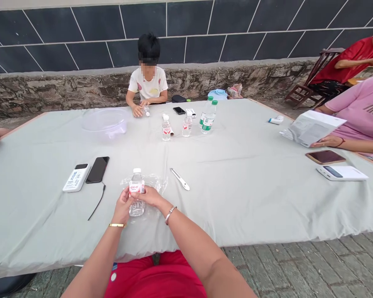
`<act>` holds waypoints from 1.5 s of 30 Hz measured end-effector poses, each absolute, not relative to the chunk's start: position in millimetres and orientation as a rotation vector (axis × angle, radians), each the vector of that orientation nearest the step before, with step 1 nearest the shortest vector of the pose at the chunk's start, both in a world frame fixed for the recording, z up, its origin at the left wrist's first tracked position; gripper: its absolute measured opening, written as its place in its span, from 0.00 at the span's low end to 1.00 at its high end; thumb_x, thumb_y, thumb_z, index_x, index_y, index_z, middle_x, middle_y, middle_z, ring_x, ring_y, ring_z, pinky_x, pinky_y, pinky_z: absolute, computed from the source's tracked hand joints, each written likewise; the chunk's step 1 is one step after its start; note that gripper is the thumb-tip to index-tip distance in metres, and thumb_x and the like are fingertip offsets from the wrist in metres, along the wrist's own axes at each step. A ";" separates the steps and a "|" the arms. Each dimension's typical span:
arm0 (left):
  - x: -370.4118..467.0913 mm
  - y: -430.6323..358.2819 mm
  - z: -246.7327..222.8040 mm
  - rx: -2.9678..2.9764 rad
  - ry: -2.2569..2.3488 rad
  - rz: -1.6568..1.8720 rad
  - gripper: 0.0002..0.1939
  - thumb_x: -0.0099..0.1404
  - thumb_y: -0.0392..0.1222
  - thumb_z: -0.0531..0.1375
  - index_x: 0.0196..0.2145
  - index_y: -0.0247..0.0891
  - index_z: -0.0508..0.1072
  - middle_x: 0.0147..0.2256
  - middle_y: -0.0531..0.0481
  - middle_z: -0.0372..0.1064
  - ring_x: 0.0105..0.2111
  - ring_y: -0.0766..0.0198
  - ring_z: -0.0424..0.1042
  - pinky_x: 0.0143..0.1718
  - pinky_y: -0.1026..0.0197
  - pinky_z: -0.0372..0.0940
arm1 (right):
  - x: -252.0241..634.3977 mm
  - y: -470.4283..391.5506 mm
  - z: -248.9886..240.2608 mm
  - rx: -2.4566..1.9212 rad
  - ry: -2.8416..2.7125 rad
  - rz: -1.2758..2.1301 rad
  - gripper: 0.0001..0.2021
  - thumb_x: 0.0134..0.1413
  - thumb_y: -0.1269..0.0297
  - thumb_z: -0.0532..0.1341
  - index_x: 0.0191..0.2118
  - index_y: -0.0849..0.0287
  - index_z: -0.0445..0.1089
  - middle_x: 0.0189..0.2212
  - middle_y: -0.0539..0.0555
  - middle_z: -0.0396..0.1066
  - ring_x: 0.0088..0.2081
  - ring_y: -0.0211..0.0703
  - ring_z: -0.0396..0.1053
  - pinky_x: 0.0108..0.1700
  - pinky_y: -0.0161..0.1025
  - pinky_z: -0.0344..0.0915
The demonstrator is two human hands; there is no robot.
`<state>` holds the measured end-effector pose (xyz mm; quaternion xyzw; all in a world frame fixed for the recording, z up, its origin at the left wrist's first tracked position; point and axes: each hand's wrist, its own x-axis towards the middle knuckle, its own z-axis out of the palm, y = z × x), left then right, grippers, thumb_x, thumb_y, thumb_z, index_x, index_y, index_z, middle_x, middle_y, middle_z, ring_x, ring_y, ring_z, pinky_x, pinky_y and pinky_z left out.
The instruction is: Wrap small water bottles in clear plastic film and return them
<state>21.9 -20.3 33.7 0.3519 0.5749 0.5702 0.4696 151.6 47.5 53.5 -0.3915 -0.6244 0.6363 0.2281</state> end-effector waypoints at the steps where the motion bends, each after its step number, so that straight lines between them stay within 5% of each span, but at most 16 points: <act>1: 22.6 -19.6 34.1 0.942 1.416 1.344 0.32 0.61 0.49 0.58 0.61 0.38 0.57 0.59 0.42 0.62 0.59 0.52 0.61 0.55 0.56 0.63 | 149.9 46.3 53.9 -1.041 -1.641 1.817 0.22 0.42 0.48 0.68 0.41 0.58 0.72 0.37 0.52 0.75 0.40 0.46 0.71 0.43 0.42 0.67; 7: 0.5 -21.8 37.2 1.458 1.939 0.826 0.24 0.68 0.46 0.46 0.58 0.37 0.66 0.62 0.43 0.58 0.64 0.55 0.53 0.63 0.49 0.50 | 157.4 42.9 58.4 -0.992 -1.391 1.880 0.22 0.36 0.52 0.71 0.38 0.58 0.71 0.38 0.54 0.75 0.42 0.48 0.72 0.46 0.45 0.68; 11: -10.0 -31.1 32.7 1.741 2.176 0.303 0.27 0.67 0.49 0.50 0.61 0.39 0.61 0.66 0.41 0.47 0.67 0.48 0.42 0.63 0.35 0.37 | 173.9 54.7 67.7 -0.904 -1.487 1.803 0.24 0.36 0.57 0.71 0.42 0.59 0.69 0.40 0.55 0.75 0.44 0.48 0.72 0.47 0.46 0.67; 14: -17.9 -34.3 32.3 1.799 2.213 0.110 0.32 0.66 0.52 0.51 0.64 0.38 0.55 0.67 0.41 0.41 0.67 0.47 0.38 0.62 0.33 0.37 | 186.9 73.7 72.3 -0.969 -1.590 1.573 0.25 0.36 0.59 0.70 0.44 0.59 0.68 0.42 0.56 0.74 0.44 0.48 0.72 0.48 0.47 0.66; 20: -41.4 -23.7 52.0 1.840 2.245 -0.050 0.40 0.54 0.56 0.63 0.61 0.41 0.60 0.67 0.38 0.45 0.67 0.40 0.36 0.61 0.30 0.34 | 190.8 123.0 66.6 -1.330 -1.601 1.033 0.23 0.36 0.62 0.68 0.43 0.58 0.67 0.40 0.53 0.75 0.42 0.47 0.71 0.48 0.46 0.66; 23: -46.5 -19.7 63.6 1.868 2.230 -0.053 0.33 0.56 0.50 0.63 0.59 0.43 0.63 0.60 0.38 0.60 0.61 0.43 0.54 0.61 0.33 0.36 | 184.4 145.5 62.4 -1.545 -1.556 0.798 0.23 0.39 0.58 0.66 0.45 0.56 0.66 0.39 0.52 0.74 0.42 0.48 0.71 0.46 0.46 0.66; 27: -47.2 -19.1 70.9 1.756 2.288 -0.114 0.19 0.63 0.43 0.55 0.51 0.37 0.70 0.42 0.40 0.73 0.47 0.49 0.69 0.55 0.42 0.53 | 179.0 166.9 58.5 -1.583 -1.549 0.745 0.24 0.40 0.54 0.65 0.46 0.54 0.65 0.40 0.52 0.73 0.42 0.47 0.70 0.46 0.45 0.66; 30: -44.8 -17.4 73.1 1.770 2.321 -0.137 0.14 0.65 0.38 0.49 0.38 0.38 0.75 0.41 0.39 0.72 0.45 0.50 0.69 0.47 0.47 0.60 | 178.9 173.5 56.2 -1.560 -1.537 0.745 0.25 0.40 0.53 0.65 0.46 0.54 0.64 0.41 0.52 0.73 0.42 0.47 0.70 0.46 0.45 0.66; 33: -41.3 -12.3 76.6 1.959 2.335 -0.015 0.12 0.62 0.35 0.51 0.28 0.40 0.74 0.45 0.39 0.69 0.49 0.50 0.66 0.49 0.49 0.58 | 182.4 173.5 56.0 -1.485 -1.542 0.807 0.24 0.39 0.56 0.65 0.46 0.54 0.65 0.40 0.51 0.74 0.42 0.46 0.70 0.46 0.44 0.66; 36: -41.0 -11.7 80.6 2.000 2.086 0.052 0.10 0.55 0.30 0.52 0.21 0.40 0.66 0.31 0.46 0.69 0.36 0.58 0.68 0.42 0.58 0.60 | 189.6 172.2 57.4 -1.398 -1.578 0.892 0.23 0.37 0.59 0.66 0.44 0.56 0.66 0.40 0.51 0.74 0.42 0.46 0.70 0.46 0.44 0.66; 41: -52.5 -44.6 77.7 1.791 1.887 0.175 0.09 0.51 0.31 0.51 0.19 0.40 0.54 0.20 0.57 0.54 0.23 0.67 0.57 0.26 0.65 0.49 | 200.2 173.2 56.1 -1.339 -1.477 1.008 0.23 0.37 0.59 0.66 0.43 0.58 0.66 0.42 0.54 0.74 0.43 0.47 0.71 0.47 0.44 0.66; 45: -57.4 -72.8 76.1 1.767 1.960 -0.004 0.11 0.50 0.28 0.50 0.29 0.40 0.65 0.21 0.57 0.58 0.24 0.65 0.61 0.27 0.64 0.50 | 196.8 175.7 53.4 -1.413 -1.512 0.901 0.25 0.37 0.61 0.66 0.46 0.57 0.66 0.42 0.53 0.74 0.43 0.48 0.71 0.48 0.46 0.66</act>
